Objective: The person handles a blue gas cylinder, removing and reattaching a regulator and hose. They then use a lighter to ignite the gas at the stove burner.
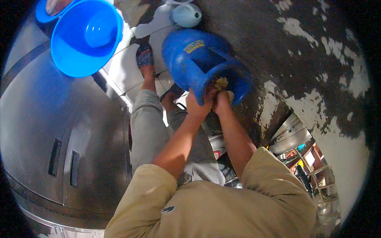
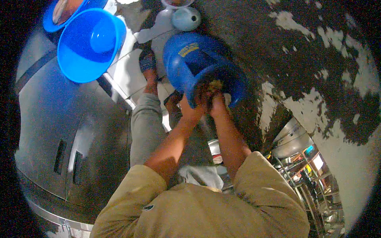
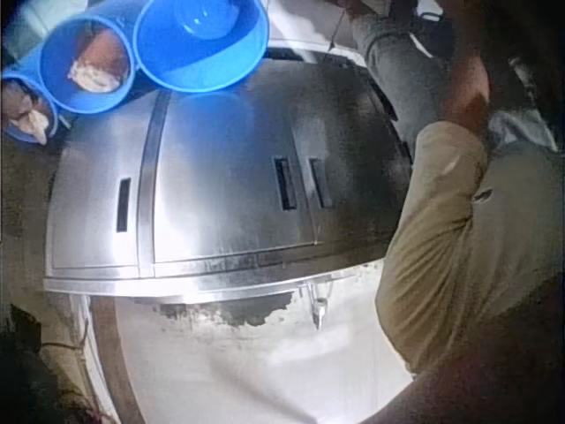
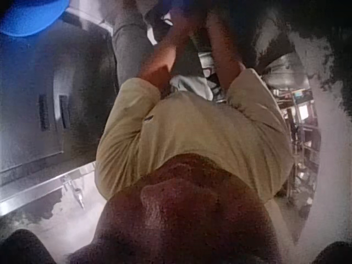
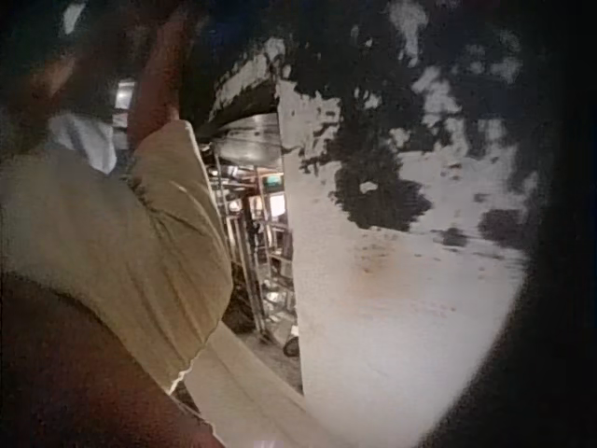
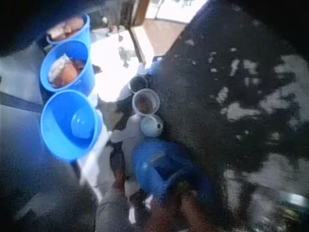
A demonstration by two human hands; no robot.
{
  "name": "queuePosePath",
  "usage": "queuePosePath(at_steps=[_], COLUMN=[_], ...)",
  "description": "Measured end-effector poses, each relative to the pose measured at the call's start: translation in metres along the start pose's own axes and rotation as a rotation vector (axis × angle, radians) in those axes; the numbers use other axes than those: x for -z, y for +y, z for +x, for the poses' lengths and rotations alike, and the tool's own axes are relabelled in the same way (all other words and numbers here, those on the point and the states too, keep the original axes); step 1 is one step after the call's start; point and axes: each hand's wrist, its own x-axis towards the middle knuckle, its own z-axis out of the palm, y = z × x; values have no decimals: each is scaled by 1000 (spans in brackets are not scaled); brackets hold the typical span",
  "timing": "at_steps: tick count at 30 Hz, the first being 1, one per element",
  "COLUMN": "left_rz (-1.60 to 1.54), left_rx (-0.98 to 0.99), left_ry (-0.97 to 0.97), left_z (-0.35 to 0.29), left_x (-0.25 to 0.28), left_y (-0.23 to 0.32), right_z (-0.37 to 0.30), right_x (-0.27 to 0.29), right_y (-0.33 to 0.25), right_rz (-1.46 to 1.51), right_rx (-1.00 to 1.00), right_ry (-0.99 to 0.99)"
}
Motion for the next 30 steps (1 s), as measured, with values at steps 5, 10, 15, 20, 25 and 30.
queuePosePath(at_steps=[5,10,15,20,25,30], left_rz=[13,323,544,508,260,223], left_rx=[99,-102,-107,-90,317,81], left_ry=[-21,83,112,147,69,71], left_z=[-2,-14,-23,-21,-15,-12], left_x=[0,-17,-30,-24,-22,-18], left_y=[7,6,-5,-10,26,14], right_z=[-18,33,51,14,60,30], right_x=[-31,9,27,-32,12,-7], right_y=[-5,-10,-4,4,9,5], right_rz=[-37,86,340,22,-217,-235], right_rx=[16,-334,-501,-180,131,142], right_ry=[104,-277,-708,-183,-7,118])
